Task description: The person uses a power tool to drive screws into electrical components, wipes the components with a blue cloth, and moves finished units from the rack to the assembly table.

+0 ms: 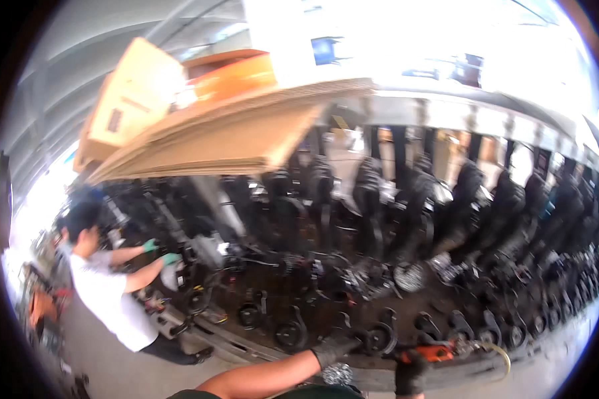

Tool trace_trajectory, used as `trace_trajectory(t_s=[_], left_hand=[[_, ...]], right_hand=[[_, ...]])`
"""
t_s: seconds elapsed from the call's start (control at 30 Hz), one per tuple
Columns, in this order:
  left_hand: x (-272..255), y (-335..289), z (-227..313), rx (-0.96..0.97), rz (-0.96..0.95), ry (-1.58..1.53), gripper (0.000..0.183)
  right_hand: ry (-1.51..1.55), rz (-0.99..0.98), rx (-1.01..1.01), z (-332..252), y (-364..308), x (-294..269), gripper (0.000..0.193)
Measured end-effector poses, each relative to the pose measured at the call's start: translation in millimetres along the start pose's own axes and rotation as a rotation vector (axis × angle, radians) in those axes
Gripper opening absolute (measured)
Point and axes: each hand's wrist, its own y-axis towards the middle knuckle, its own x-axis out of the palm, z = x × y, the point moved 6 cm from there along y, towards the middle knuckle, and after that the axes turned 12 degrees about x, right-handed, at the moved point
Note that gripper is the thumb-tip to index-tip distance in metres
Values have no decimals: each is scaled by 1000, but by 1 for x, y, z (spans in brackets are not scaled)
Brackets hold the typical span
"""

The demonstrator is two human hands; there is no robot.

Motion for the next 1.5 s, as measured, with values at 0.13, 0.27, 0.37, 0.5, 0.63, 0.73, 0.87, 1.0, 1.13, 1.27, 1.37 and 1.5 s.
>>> trace_trajectory(t_s=[0.13, 0.27, 0.37, 0.5, 0.63, 0.73, 0.87, 1.0, 1.13, 1.27, 1.37, 1.5], left_hand=[[-13, -13, 54, -313, 137, -693, 42], [8, -17, 56, -381, 223, -881, 40], [28, -21, 52, -437, 286, -1124, 36], [24, -11, 63, -280, 308, -982, 25], [31, -10, 73, -189, 258, -1134, 21], [18, -4, 84, -123, 225, -1071, 21], [8, -4, 88, -88, 147, -1003, 21], [20, -2, 68, -80, 197, -828, 22], [21, -1, 66, -106, 223, -735, 29], [43, 3, 31, 236, 460, -118, 38], [13, 11, 83, 206, 287, -149, 24], [-24, 0, 103, 436, 512, -329, 26]], right_hand=[[-102, 58, 90, 4, 21, -36, 24], [-75, -70, 96, 14, 57, -86, 33], [104, -55, 279, -7, 18, -5, 46], [-148, 21, 184, -16, 16, 4, 55], [73, 62, 251, -21, 11, 28, 56], [154, -244, 309, -13, 50, -46, 59], [-109, -263, 158, -11, 56, -54, 56], [18, -117, 191, -16, 38, -17, 53], [-393, 55, 39, -18, 34, -15, 52], [-705, -85, -28, -11, 46, -24, 53], [-556, -9, 16, -23, 33, -4, 53], [73, 82, 190, -10, 41, -19, 33]])
